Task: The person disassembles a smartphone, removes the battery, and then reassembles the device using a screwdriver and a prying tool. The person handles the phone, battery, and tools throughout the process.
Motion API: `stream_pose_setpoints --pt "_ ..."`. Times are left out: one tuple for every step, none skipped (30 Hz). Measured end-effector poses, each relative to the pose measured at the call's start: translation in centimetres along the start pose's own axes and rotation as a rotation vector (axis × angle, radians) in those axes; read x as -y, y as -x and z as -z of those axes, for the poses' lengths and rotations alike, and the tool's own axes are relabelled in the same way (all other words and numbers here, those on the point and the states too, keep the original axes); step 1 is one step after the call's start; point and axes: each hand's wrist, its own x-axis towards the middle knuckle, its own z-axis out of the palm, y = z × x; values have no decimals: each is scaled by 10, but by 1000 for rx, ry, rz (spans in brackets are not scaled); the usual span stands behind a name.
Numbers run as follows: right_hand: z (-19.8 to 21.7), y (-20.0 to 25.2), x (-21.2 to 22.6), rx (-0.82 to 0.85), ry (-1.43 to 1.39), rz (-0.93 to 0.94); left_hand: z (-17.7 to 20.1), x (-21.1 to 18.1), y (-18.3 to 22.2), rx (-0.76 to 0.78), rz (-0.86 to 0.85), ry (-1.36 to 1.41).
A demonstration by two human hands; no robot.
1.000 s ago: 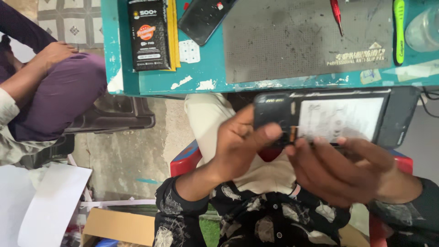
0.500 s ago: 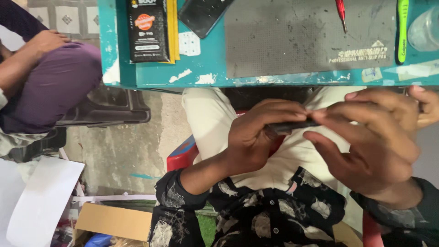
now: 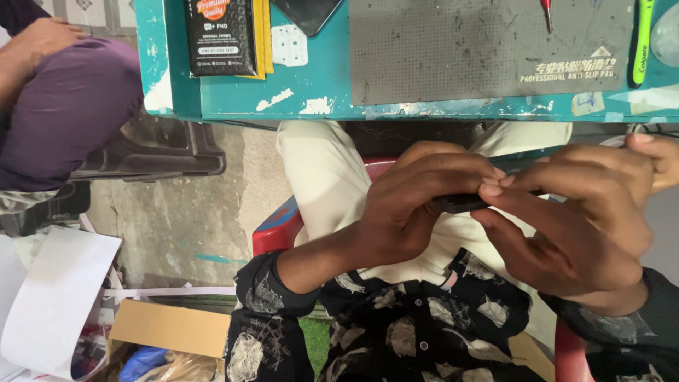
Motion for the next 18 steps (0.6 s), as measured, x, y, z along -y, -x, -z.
stream_pose_setpoints --pt "1 1 0 11 2 2 -1 0 0 -1 4 -7" --pt "2 2 0 22 4 4 -1 -1 0 0 12 -15" --pt "2 4 0 32 7 5 -1 -2 0 3 13 -24" --pt "3 6 0 34 16 -1 0 -2 0 6 14 -33" --pt "3 7 1 36 24 -8 0 -3 -1 9 9 -42" --pt "2 10 1 37 33 -15 0 -3 -1 13 7 -51" --pt "1 12 2 33 42 -34 0 -3 -1 17 4 -62" --pt "0 13 2 29 51 -53 0 -3 0 22 5 -72" --pt "-1 15 4 26 60 -73 -1 -3 0 21 9 -76" --pt "-2 15 4 46 45 -92 -3 -2 0 21 12 -79" --pt "-1 15 3 67 31 -111 -6 -1 0 14 17 -76" --pt "-1 14 4 88 17 -130 -6 0 1 11 20 -77" --pt "-1 12 5 71 44 -129 -7 1 1 9 23 -79" --pt "-2 9 6 55 70 -128 -6 2 2 10 22 -84" --pt "-3 5 8 36 97 -126 -5 1 2 3 36 -59" --pt "-1 0 6 33 88 -91 -4 1 1 -5 49 -34" --pt "1 -6 2 27 81 -55 -3 -1 0 -21 74 21" --pt "3 -11 3 39 33 -89 0 -3 -1 -31 105 50"
